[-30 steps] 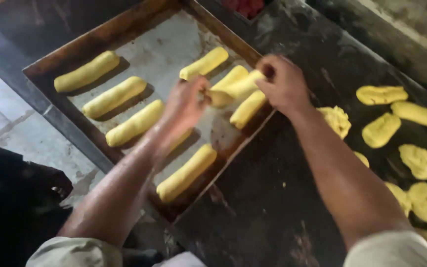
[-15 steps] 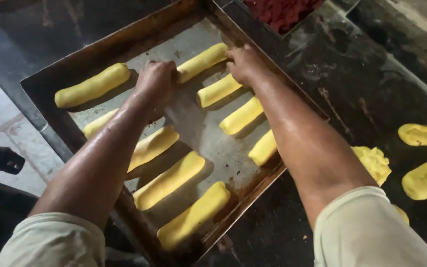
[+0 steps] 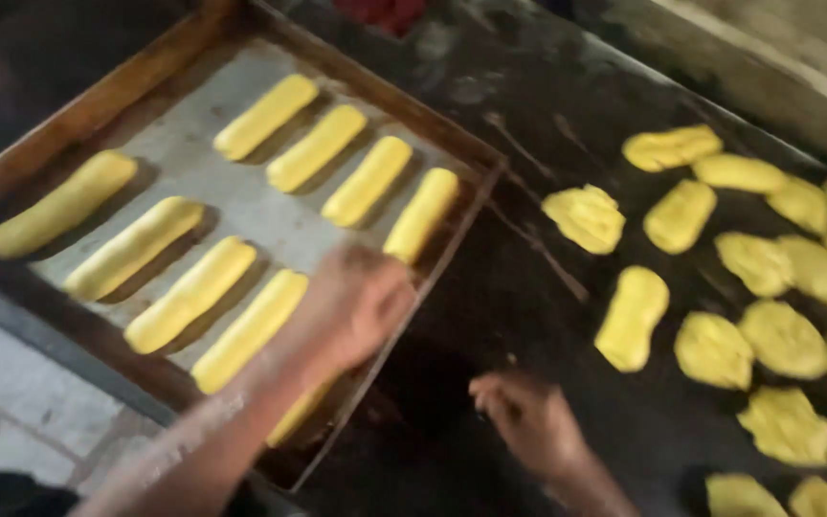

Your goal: Shaping yellow dough into elongated loaves and placing them on a metal baking tray.

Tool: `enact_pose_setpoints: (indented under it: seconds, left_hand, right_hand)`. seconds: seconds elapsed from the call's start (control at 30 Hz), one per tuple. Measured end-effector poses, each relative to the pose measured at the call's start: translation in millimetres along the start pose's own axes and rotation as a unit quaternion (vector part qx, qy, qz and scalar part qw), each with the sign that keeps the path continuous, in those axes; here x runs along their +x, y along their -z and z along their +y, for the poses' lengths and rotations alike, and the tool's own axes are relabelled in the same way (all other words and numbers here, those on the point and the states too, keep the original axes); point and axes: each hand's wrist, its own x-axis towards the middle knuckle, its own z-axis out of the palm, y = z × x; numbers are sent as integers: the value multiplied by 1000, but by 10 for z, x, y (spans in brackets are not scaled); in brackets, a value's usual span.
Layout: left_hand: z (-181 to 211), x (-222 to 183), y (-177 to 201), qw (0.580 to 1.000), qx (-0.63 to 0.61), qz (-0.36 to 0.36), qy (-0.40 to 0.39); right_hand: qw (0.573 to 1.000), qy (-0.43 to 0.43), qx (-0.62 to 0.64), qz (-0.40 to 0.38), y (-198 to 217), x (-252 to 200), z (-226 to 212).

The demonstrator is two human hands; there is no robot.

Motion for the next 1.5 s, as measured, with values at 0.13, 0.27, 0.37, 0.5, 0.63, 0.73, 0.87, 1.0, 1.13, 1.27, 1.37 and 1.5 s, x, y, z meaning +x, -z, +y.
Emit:
enact_pose_setpoints:
  seconds: [0.13,0.27,0.37,0.5,0.63,0.73,0.87,1.0,1.13,1.27,1.37,1.5]
  left_hand:
    - [960,-397,-482,979,-162,-126,-14]
    - [1404,-825,-1028,986,-139,-97,-9]
    - [1533,-982,-1136,998,-43,-43,29]
    - [1523,-1181,-1203,991,84,-56,85]
    - [1433,-1264,-1347,972,164,-134,99]
    - [1447,-1290,-1333,971,177,-130,95]
    - [1582,-1243,-1279,976,181,-82,87]
    - [1569,-1268,-1267,975,169,-96,107]
    - [1617,-1207,-1208,976,163,-91,114]
    - [1647,-1190,-1176,977,144,-103,121]
    - [1602,-1204,-1169,978,142,-104,114]
    - [1544,-1266,-1192,979,132,-110,106]
  right_hand:
    - [997,-36,-55,35,-98,-942,201]
    - [995,-1,-59,79,-65,-1314,136]
    - [999,8,-3,39,305,-1352,89]
    - [991,74,-90,69,1100,-1297,292]
    - [980,-90,-169,52,2124,-1067,879]
    - [966,-161,-197,37,2777,-732,1134]
    - [931,-237,-279,7,3430,-140,1585]
    - [904,-284,-318,-28,3213,108,2401]
    - [893,-253,-371,20,3139,190,2733]
    - [885,-280,-308,208,3818,526,5000]
    - [919,-204,58,333,3950,-76,3791]
    - [711,-41,562,420,3605,-1085,917]
